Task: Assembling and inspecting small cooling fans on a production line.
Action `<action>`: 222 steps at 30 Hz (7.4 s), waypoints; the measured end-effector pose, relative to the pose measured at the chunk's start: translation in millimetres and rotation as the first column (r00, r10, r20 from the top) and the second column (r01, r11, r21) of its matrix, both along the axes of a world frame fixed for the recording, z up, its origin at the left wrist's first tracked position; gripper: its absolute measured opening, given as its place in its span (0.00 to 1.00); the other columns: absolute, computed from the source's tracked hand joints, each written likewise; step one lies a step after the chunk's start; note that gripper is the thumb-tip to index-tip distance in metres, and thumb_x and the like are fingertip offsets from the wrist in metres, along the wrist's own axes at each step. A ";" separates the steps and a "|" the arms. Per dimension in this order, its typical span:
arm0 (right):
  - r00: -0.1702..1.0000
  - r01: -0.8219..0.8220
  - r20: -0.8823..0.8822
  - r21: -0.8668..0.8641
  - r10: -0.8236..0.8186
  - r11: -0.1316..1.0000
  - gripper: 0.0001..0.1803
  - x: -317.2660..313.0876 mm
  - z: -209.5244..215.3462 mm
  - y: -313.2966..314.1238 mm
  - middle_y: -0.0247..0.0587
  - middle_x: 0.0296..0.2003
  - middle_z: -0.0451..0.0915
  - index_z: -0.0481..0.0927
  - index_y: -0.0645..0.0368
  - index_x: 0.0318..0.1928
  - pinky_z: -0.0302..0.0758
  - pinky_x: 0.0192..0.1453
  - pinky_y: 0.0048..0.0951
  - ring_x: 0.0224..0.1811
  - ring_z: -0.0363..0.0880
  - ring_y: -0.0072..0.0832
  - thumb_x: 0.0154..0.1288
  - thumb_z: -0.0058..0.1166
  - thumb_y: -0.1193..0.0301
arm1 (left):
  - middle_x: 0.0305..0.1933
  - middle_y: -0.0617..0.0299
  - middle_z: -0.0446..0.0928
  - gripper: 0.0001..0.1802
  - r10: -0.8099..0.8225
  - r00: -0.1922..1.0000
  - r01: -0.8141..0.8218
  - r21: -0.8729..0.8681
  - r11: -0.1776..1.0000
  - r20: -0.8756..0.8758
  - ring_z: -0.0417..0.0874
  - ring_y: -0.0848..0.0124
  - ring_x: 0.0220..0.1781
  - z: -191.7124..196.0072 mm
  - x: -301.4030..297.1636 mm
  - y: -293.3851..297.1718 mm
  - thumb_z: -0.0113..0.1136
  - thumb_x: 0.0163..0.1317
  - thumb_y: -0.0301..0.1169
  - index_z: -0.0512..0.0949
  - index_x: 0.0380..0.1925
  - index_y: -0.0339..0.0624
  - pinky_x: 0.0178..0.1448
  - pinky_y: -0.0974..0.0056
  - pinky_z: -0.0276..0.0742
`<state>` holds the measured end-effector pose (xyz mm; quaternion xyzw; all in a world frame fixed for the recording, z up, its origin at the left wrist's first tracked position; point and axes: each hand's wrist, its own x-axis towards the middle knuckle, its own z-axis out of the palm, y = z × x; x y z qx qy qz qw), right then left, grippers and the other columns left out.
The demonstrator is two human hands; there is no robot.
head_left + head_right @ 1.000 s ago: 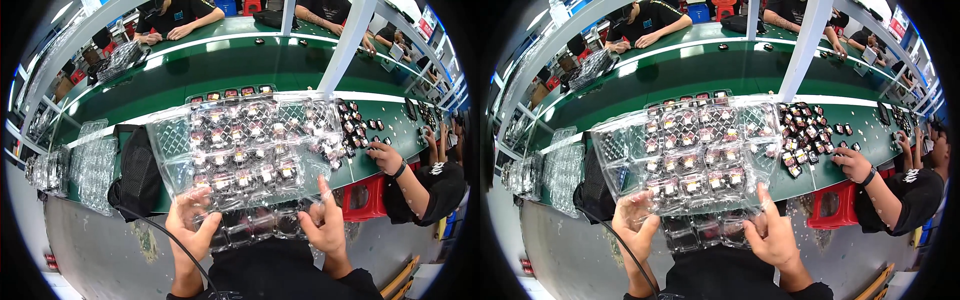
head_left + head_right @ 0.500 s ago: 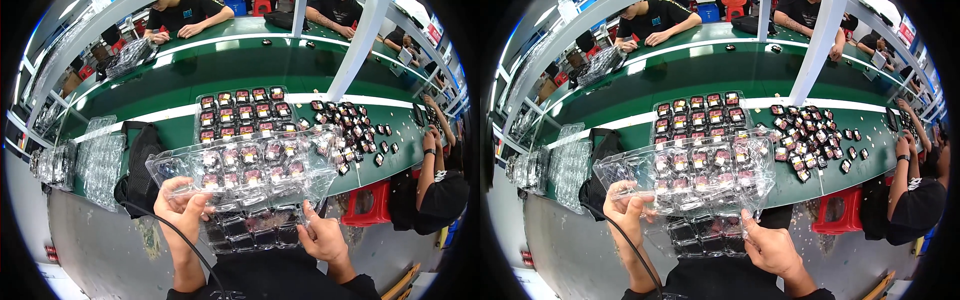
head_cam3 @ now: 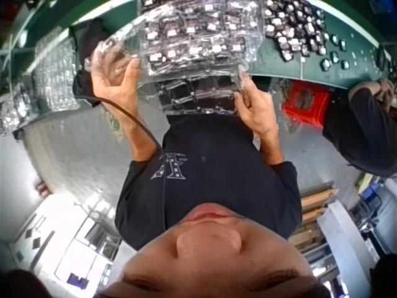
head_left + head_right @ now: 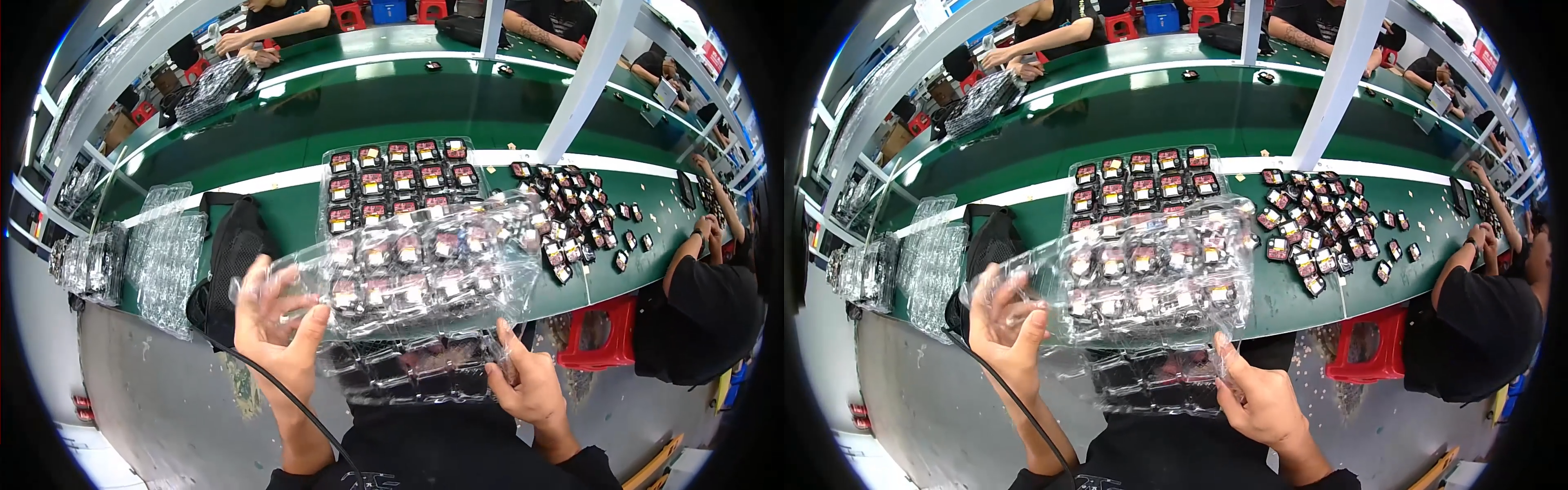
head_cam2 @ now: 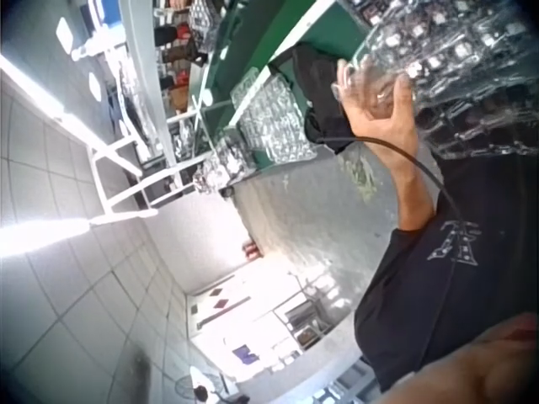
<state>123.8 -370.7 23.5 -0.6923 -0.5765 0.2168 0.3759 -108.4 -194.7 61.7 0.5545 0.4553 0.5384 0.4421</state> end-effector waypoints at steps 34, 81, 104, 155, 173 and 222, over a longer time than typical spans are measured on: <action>0.655 0.213 -0.754 0.126 -0.046 0.969 0.48 31.0 1.6 61.8 0.24 0.26 0.71 0.54 0.66 0.78 0.59 0.30 0.16 0.25 0.63 0.09 0.64 0.68 0.76 | 0.70 0.47 0.67 0.50 -0.311 0.949 0.314 -0.067 0.947 0.052 0.79 0.76 0.45 -25.7 -0.9 35.1 0.70 0.59 0.20 0.54 0.79 0.38 0.41 0.73 0.79; 0.906 0.244 0.367 -0.047 -0.211 0.969 0.15 84.0 -62.5 32.3 0.43 0.59 0.78 0.80 0.56 0.42 0.83 0.42 0.45 0.39 0.86 0.46 0.60 0.71 0.64 | 0.59 0.47 0.74 0.12 -0.227 0.839 0.513 0.579 0.633 -0.495 0.77 0.40 0.65 -71.7 40.8 -46.8 0.67 0.69 0.37 0.81 0.47 0.46 0.67 0.43 0.76; 0.815 0.113 -0.548 0.467 0.187 0.877 0.37 15.5 -24.7 11.5 0.42 0.43 0.75 0.69 0.58 0.56 0.59 0.25 0.16 0.21 0.58 0.12 0.54 0.81 0.61 | 0.62 0.43 0.75 0.36 -0.603 0.383 0.883 -0.083 0.463 0.700 0.85 0.53 0.58 -71.9 59.3 -48.8 0.72 0.65 0.36 0.71 0.65 0.24 0.65 0.51 0.82; 0.938 0.111 -0.340 0.118 -0.065 0.987 0.10 -10.0 -22.0 11.6 0.44 0.31 0.84 0.85 0.66 0.44 0.77 0.31 0.24 0.29 0.84 0.28 0.63 0.69 0.77 | 0.58 0.49 0.76 0.39 -0.449 0.715 0.654 -0.287 0.700 0.535 0.79 0.61 0.61 -66.8 47.5 -60.1 0.81 0.55 0.38 0.74 0.61 0.27 0.67 0.58 0.77; 0.965 -0.007 0.230 0.492 -0.123 0.871 0.09 -12.6 -39.5 22.1 0.43 0.31 0.83 0.85 0.64 0.41 0.73 0.26 0.29 0.22 0.79 0.32 0.60 0.70 0.77 | 0.66 0.50 0.68 0.32 -0.565 0.591 0.744 -0.118 0.658 0.575 0.79 0.56 0.66 -83.5 40.6 -57.2 0.72 0.61 0.20 0.71 0.64 0.27 0.63 0.60 0.80; 0.973 0.219 -0.012 0.346 -0.229 0.912 0.08 13.8 -46.9 23.3 0.50 0.34 0.85 0.82 0.68 0.43 0.79 0.35 0.30 0.31 0.85 0.40 0.68 0.65 0.76 | 0.59 0.50 0.78 0.18 0.177 0.621 0.162 0.346 0.924 -0.764 0.74 0.45 0.70 -67.9 12.2 -15.5 0.75 0.59 0.30 0.87 0.50 0.39 0.77 0.41 0.61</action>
